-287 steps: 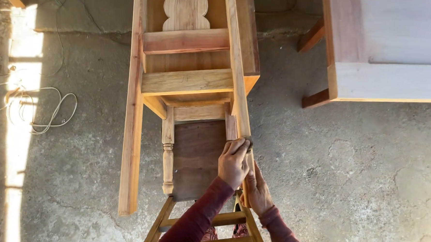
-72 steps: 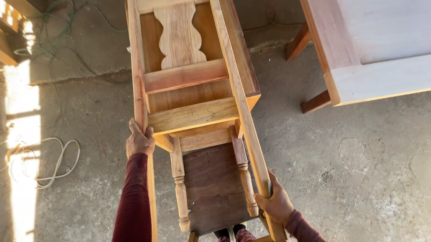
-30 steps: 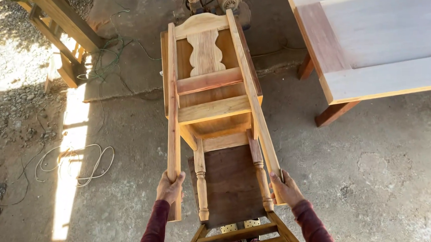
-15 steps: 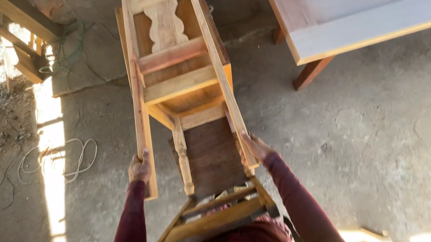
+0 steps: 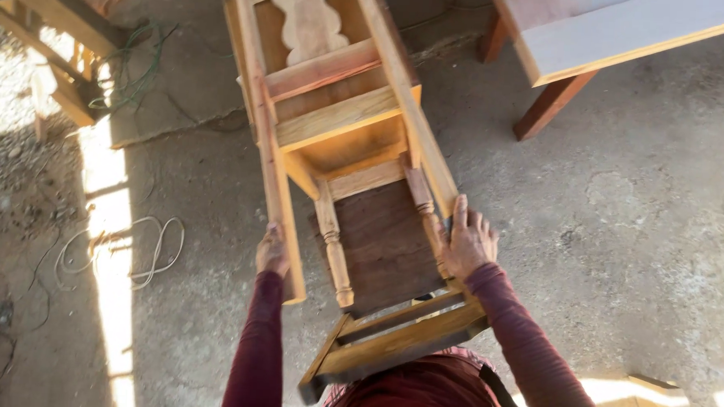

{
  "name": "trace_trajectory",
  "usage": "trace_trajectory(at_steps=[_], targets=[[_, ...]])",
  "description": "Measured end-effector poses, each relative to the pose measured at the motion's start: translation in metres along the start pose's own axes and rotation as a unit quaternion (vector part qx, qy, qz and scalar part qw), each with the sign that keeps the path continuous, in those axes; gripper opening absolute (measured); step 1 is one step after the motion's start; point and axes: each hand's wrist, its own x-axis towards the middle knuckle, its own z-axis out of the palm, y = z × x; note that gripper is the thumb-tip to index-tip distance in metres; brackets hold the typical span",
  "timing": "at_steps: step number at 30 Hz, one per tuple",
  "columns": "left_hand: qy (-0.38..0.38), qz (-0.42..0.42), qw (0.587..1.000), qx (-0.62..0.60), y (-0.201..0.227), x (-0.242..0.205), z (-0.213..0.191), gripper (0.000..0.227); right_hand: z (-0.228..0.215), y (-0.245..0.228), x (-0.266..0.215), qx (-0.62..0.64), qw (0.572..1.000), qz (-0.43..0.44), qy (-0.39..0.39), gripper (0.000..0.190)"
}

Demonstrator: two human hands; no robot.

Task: Sanding the surface of a wooden chair using sandpaper to prepare it for finishing.

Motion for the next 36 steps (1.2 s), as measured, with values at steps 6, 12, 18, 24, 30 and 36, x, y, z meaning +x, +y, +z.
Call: trace_trajectory(at_steps=[6, 12, 18, 24, 30, 36], targets=[[-0.086, 0.065, 0.993, -0.056, 0.013, -0.071, -0.029, 0.078, 0.004, -0.067, -0.056, -0.167, 0.95, -0.099, 0.244, 0.055], [-0.368, -0.026, 0.927, -0.064, -0.013, -0.14, -0.112, 0.065, 0.043, -0.149, -0.122, 0.199, 0.96, -0.127, 0.152, 0.037], [-0.294, 0.159, 0.941, -0.063, 0.003, -0.158, -0.185, 0.059, 0.089, -0.226, -0.173, 0.341, 0.925, -0.156, 0.064, 0.029], [-0.465, 0.072, 0.737, -0.485, 0.007, -0.184, -0.211, 0.043, 0.118, -0.274, -0.213, 0.526, 0.826, -0.202, -0.01, 0.028], [-0.423, 0.046, 0.753, -0.502, 0.01, -0.163, -0.206, 0.028, 0.138, -0.264, -0.177, 0.507, 0.817, -0.273, 0.032, 0.012], [-0.343, 0.246, 0.856, -0.297, 0.014, -0.148, -0.214, 0.024, 0.144, -0.253, -0.186, 0.436, 0.877, -0.2, 0.017, 0.032]])
